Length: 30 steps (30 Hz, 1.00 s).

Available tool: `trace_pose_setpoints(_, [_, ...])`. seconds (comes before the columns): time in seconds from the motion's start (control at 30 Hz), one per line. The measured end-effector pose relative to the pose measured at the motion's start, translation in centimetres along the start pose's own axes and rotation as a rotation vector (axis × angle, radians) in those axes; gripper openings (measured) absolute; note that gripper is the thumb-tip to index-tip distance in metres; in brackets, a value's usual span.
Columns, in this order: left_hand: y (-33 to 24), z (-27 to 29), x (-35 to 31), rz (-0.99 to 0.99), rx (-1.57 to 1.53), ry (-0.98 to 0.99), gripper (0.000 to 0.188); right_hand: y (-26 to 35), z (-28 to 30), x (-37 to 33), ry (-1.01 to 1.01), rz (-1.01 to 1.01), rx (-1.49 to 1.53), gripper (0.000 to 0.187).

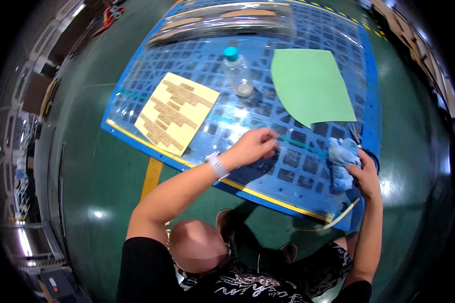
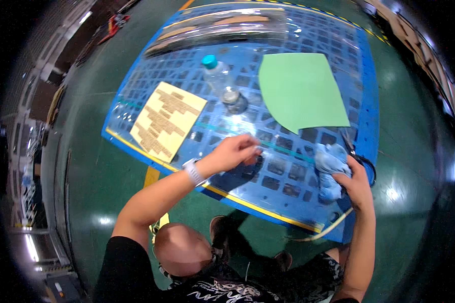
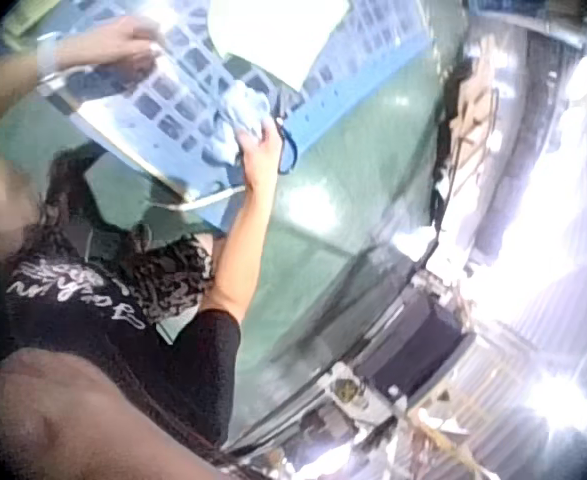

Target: The person peels waste backing from a sheet of printed labels and then cleans a green board by pouring liquid from a bottle and wiping the surface with a cloth.

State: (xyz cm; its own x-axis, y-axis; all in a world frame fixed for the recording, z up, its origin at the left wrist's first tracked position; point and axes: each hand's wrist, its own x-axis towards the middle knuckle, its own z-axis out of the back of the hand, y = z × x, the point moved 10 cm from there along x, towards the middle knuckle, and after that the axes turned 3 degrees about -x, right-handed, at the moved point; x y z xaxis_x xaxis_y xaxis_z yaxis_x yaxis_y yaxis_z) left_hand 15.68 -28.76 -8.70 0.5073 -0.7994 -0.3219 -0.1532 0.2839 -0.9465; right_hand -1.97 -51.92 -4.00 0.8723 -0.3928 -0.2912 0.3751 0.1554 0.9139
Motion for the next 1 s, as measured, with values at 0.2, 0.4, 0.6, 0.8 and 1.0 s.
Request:
trace_pose_setpoints(0.2, [-1.7,15.5,-17.5,-0.240,1.243,-0.706,0.021,5.6,-3.8,0.3,-0.053,0.381,-0.437,0.048])
trace_pose_setpoints(0.4, [1.9,19.9,-19.4,-0.087,1.137,-0.757,0.040,8.8,-9.0,-0.4,-0.152,0.599,-0.967,0.056])
trace_pose_setpoints(0.6, [1.7,19.7,-19.0,-0.081,1.106,-0.699,0.034,8.2,-9.2,-0.7,-0.185,0.676,-1.070,0.065])
trace_pose_setpoints(0.8, [1.4,19.4,-18.4,-0.151,1.027,-0.560,0.018,5.4,-7.8,-1.9,-0.124,0.469,-1.175,0.074])
trace_pose_setpoints(1.0, [0.9,17.5,-16.9,-0.170,1.358,-0.393,0.009,9.0,-8.5,-5.6,-0.053,0.415,-0.985,0.075])
